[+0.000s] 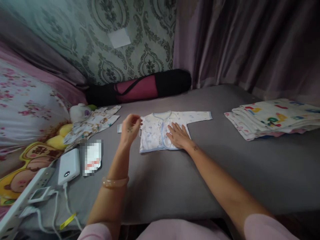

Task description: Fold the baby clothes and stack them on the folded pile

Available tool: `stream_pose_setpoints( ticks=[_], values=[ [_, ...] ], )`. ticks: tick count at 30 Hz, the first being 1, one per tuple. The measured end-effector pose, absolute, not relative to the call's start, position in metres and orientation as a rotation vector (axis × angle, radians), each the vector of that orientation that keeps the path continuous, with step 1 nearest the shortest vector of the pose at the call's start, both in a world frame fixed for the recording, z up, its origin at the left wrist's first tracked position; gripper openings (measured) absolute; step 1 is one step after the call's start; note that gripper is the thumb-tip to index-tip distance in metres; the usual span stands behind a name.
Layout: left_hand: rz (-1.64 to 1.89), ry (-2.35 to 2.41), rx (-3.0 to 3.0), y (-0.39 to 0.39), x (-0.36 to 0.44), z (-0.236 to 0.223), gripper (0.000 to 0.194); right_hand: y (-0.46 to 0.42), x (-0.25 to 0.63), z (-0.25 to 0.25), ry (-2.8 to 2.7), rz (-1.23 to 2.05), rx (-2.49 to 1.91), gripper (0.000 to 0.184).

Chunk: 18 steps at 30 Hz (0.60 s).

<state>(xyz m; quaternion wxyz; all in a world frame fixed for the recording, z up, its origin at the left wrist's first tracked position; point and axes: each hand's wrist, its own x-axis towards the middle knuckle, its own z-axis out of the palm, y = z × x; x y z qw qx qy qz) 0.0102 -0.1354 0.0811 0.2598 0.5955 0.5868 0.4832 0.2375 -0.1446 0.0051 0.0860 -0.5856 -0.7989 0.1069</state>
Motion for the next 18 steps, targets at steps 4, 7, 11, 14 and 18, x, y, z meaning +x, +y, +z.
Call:
stream_pose_setpoints(
  ticks=[4, 7, 11, 14, 18],
  values=[
    [1.207, 1.241, 1.7, -0.142, 0.043, 0.075, 0.04, -0.14, 0.243, 0.006, -2.35, 0.389, -1.734, 0.058],
    [1.187, 1.377, 1.722, -0.147, 0.038, 0.061, 0.029, -0.138, 0.248, 0.008, -2.31, 0.365, -1.741, 0.056],
    [1.018, 1.769, 1.998, -0.15, 0.011, 0.032, 0.024, -0.138, 0.254, 0.014, -2.265, 0.297, -1.762, 0.053],
    [0.806, 1.786, 2.227, -0.156, 0.001, 0.01, 0.028, -0.14, 0.254, 0.016, -2.264, 0.266, -1.776, 0.051],
    [0.59, 1.827, 2.333, -0.169, 0.013, -0.001, 0.046, -0.141, 0.249, 0.009, -2.27, 0.21, -1.768, 0.055]
  ],
)
